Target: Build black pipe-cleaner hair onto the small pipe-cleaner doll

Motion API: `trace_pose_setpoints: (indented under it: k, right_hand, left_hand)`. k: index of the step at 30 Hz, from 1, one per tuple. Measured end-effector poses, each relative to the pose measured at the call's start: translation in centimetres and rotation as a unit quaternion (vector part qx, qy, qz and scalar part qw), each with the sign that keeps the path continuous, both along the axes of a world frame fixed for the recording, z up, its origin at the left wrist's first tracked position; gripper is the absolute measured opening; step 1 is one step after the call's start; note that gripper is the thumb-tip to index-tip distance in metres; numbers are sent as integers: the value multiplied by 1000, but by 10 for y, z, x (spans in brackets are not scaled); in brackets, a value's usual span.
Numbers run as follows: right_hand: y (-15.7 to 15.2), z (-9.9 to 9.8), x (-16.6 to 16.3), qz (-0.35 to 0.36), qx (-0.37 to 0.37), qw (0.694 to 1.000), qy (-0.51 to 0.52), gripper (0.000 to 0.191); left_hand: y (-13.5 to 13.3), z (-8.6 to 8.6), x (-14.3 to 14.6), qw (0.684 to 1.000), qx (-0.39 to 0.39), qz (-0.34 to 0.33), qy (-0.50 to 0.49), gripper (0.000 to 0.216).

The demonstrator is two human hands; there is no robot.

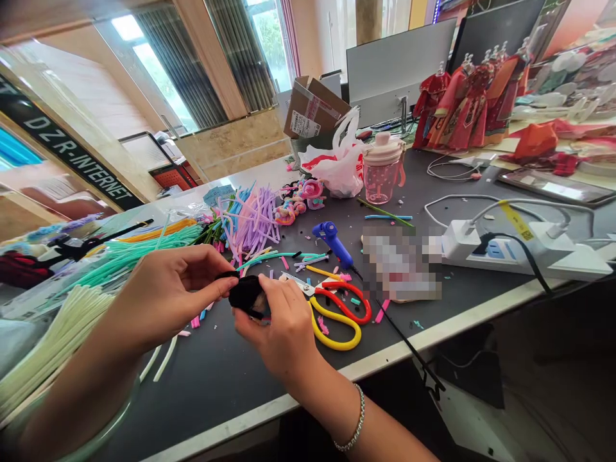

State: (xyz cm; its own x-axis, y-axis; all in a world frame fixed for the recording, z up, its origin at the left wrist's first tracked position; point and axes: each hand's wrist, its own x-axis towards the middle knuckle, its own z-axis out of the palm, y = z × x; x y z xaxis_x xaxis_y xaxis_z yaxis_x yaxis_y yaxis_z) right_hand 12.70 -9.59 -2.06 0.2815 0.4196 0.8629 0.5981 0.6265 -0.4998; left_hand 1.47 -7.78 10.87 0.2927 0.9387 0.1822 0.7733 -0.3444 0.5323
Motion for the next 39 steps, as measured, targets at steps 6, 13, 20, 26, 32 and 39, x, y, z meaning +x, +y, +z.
trace_pose_setpoints:
  k: [6, 13, 20, 26, 32, 39]
  right_hand:
    - [0, -1, 0, -4, 0, 1000, 4, 29]
    - [-1, -2, 2, -9, -3, 1000, 10, 32]
    - [-2, -1, 2, -13, -2, 1000, 12, 30]
    - [-2, -3, 1, -21, -5, 1000, 15, 33]
    - [-2, -3, 1, -26, -10, 1000, 12, 31]
    - [-2, -2, 3, -30, -17, 999, 13, 27]
  left_hand:
    - [1, -2, -1, 999, -26, 2, -45, 12]
    - [1, -6, 0, 996, -36, 5, -82, 12]
    - [2, -11, -1, 995, -10, -6, -101, 12]
    - [1, -13, 0, 995, 7, -1, -96, 10]
    - [3, -16, -2, 995, 6, -2, -96, 11]
    - [5, -18, -2, 993, -22, -6, -113, 14]
